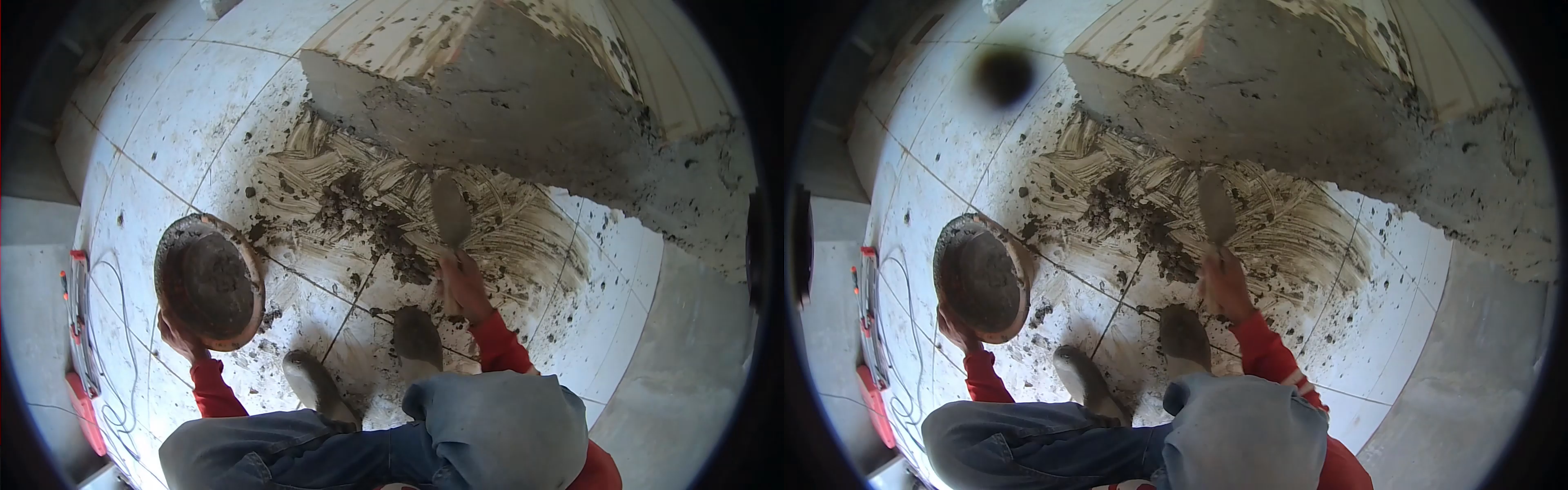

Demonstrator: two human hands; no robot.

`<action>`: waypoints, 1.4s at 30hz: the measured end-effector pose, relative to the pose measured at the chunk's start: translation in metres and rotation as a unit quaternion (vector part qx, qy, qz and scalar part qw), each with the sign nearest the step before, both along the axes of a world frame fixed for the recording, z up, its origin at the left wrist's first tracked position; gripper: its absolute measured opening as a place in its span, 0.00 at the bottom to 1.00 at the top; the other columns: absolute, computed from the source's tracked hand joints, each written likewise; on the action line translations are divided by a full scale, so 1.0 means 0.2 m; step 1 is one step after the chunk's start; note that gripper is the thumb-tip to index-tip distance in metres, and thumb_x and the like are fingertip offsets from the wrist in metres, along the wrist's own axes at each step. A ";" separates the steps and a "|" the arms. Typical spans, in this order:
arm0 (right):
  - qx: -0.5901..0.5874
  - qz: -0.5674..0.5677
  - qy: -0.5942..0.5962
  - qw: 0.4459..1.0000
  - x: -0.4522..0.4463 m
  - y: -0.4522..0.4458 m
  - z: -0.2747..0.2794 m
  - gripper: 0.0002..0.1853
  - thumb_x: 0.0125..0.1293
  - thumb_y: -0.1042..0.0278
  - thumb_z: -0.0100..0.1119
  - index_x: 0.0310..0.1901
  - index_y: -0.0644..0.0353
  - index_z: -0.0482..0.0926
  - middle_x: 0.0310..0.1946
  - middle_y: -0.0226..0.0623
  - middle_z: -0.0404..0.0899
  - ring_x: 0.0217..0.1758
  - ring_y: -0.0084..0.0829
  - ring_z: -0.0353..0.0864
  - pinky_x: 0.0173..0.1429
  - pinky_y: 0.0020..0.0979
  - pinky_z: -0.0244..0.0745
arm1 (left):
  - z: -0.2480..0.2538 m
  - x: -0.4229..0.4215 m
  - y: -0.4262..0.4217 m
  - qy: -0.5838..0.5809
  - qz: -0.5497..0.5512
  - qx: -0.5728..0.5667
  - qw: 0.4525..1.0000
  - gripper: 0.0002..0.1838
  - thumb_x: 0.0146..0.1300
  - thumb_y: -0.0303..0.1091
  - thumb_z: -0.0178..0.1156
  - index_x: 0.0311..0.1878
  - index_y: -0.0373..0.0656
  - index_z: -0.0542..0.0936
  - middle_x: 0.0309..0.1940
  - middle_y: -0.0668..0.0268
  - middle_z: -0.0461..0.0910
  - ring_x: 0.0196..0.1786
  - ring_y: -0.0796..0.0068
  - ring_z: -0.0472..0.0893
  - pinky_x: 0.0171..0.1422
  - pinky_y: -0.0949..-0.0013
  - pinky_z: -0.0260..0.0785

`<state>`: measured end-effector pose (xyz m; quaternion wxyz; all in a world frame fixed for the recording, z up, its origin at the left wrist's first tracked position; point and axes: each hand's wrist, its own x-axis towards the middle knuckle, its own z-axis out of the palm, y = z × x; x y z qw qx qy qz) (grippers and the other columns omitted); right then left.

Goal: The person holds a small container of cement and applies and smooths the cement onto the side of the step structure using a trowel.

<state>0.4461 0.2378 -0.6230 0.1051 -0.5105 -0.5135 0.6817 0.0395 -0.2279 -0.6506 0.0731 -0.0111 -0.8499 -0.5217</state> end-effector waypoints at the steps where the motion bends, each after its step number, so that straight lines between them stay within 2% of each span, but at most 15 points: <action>1: 0.164 0.078 -0.080 0.980 0.12 0.03 -0.05 0.18 0.77 0.57 0.61 0.58 0.62 0.76 0.36 0.47 0.83 0.37 0.43 0.87 0.39 0.47 0.83 | 0.01 0.01 0.02 -0.014 0.010 0.025 1.000 0.29 0.85 0.53 0.51 0.62 0.33 0.85 0.54 0.55 0.88 0.52 0.61 0.83 0.63 0.58 0.73; 2: 0.323 0.155 -0.156 0.920 0.23 0.09 -0.09 0.18 0.76 0.60 0.62 0.59 0.62 0.76 0.38 0.52 0.85 0.39 0.50 0.88 0.43 0.51 0.83 | 0.03 0.02 0.04 -0.020 0.019 0.029 0.999 0.29 0.85 0.53 0.51 0.62 0.33 0.85 0.54 0.55 0.88 0.52 0.61 0.83 0.63 0.58 0.73; 3: 0.327 0.166 -0.160 0.916 0.28 0.16 -0.05 0.18 0.76 0.60 0.62 0.59 0.62 0.76 0.38 0.52 0.85 0.39 0.50 0.88 0.43 0.51 0.83 | 0.04 0.03 0.06 -0.002 0.011 0.028 1.000 0.29 0.84 0.53 0.52 0.61 0.32 0.85 0.53 0.55 0.88 0.52 0.61 0.83 0.63 0.59 0.73; 5: 0.465 0.280 -0.281 0.792 0.34 0.28 0.08 0.18 0.73 0.63 0.63 0.59 0.62 0.76 0.42 0.58 0.86 0.43 0.61 0.87 0.50 0.57 0.81 | 0.08 0.06 0.09 0.006 0.013 0.027 1.000 0.29 0.84 0.53 0.52 0.61 0.32 0.85 0.52 0.55 0.88 0.52 0.62 0.83 0.62 0.59 0.73; 11: 0.505 0.415 -0.276 0.704 0.11 0.61 0.33 0.17 0.72 0.65 0.61 0.57 0.66 0.76 0.38 0.59 0.86 0.44 0.60 0.87 0.50 0.57 0.82 | 0.12 0.08 0.15 0.027 0.027 0.007 0.999 0.29 0.85 0.53 0.51 0.59 0.31 0.85 0.50 0.56 0.87 0.49 0.63 0.81 0.60 0.59 0.73; 15: 0.437 0.501 -0.270 0.697 -0.27 0.67 0.59 0.14 0.70 0.68 0.59 0.50 0.71 0.80 0.34 0.61 0.86 0.41 0.62 0.88 0.48 0.57 0.83 | 0.07 0.06 0.12 0.025 0.042 0.010 0.999 0.29 0.85 0.53 0.51 0.58 0.32 0.85 0.49 0.56 0.87 0.49 0.63 0.80 0.61 0.59 0.72; 20: 0.291 0.566 -0.388 0.667 -0.68 0.62 0.83 0.14 0.67 0.69 0.58 0.32 0.74 0.84 0.24 0.57 0.86 0.29 0.51 0.91 0.41 0.50 0.88 | 0.04 0.06 0.11 0.013 0.075 0.036 0.996 0.28 0.85 0.51 0.52 0.58 0.32 0.85 0.47 0.55 0.86 0.49 0.63 0.80 0.62 0.60 0.71; 27: 0.298 0.595 -0.383 0.640 -0.84 0.71 0.96 0.15 0.71 0.69 0.56 0.31 0.74 0.82 0.22 0.50 0.86 0.22 0.41 0.88 0.27 0.44 0.82 | 0.05 0.08 0.13 0.004 0.087 0.049 0.995 0.27 0.85 0.50 0.53 0.56 0.30 0.85 0.49 0.56 0.85 0.49 0.64 0.80 0.61 0.60 0.70; 30: 0.315 0.548 -0.343 0.695 -0.78 0.61 1.19 0.13 0.72 0.68 0.56 0.38 0.72 0.80 0.22 0.46 0.84 0.19 0.40 0.85 0.27 0.46 0.79 | 0.05 0.08 0.12 0.008 0.080 0.055 0.995 0.26 0.85 0.49 0.53 0.56 0.30 0.84 0.48 0.57 0.85 0.48 0.65 0.79 0.61 0.61 0.70; 32: 0.330 0.487 -0.339 0.734 -0.71 0.50 1.30 0.12 0.74 0.66 0.57 0.48 0.67 0.77 0.28 0.49 0.84 0.25 0.48 0.87 0.33 0.52 0.79 | 0.05 0.08 0.12 0.005 0.068 0.051 0.996 0.26 0.84 0.49 0.54 0.56 0.30 0.84 0.48 0.58 0.85 0.48 0.66 0.79 0.61 0.61 0.70; 33: 0.329 0.489 -0.339 0.733 -0.61 0.49 1.25 0.12 0.74 0.66 0.57 0.48 0.67 0.77 0.28 0.49 0.84 0.25 0.48 0.87 0.33 0.52 0.79 | 0.05 0.08 0.13 0.000 0.072 0.064 0.995 0.26 0.84 0.49 0.54 0.56 0.29 0.84 0.47 0.58 0.84 0.48 0.65 0.79 0.61 0.62 0.70; 35: 0.604 0.456 -0.191 0.625 -0.37 0.57 0.99 0.15 0.73 0.66 0.59 0.58 0.60 0.74 0.35 0.53 0.86 0.36 0.58 0.88 0.41 0.53 0.81 | 0.04 0.08 0.14 -0.003 0.083 0.078 0.994 0.26 0.84 0.48 0.54 0.56 0.29 0.84 0.46 0.58 0.84 0.48 0.65 0.79 0.61 0.62 0.70; 36: 0.605 0.459 -0.188 0.623 -0.30 0.57 0.85 0.15 0.73 0.66 0.59 0.58 0.60 0.74 0.35 0.53 0.86 0.36 0.58 0.88 0.41 0.53 0.81 | 0.03 0.08 0.13 -0.002 0.082 0.090 0.992 0.26 0.84 0.48 0.54 0.56 0.29 0.84 0.46 0.57 0.84 0.48 0.64 0.79 0.62 0.62 0.70; 38: 0.542 0.365 -0.255 0.713 -0.17 0.56 0.56 0.17 0.73 0.65 0.62 0.59 0.58 0.74 0.42 0.56 0.86 0.46 0.63 0.87 0.46 0.56 0.80 | 0.03 0.08 0.13 0.000 0.086 0.100 0.991 0.25 0.84 0.48 0.54 0.56 0.29 0.84 0.47 0.57 0.84 0.48 0.64 0.80 0.62 0.61 0.70; 42: 0.519 0.377 -0.237 0.729 -0.02 0.69 0.04 0.17 0.73 0.64 0.64 0.58 0.59 0.75 0.44 0.56 0.87 0.46 0.63 0.87 0.49 0.56 0.81 | 0.09 0.08 0.14 0.020 0.076 0.039 0.996 0.25 0.84 0.47 0.54 0.57 0.29 0.85 0.48 0.54 0.84 0.51 0.62 0.80 0.64 0.60 0.70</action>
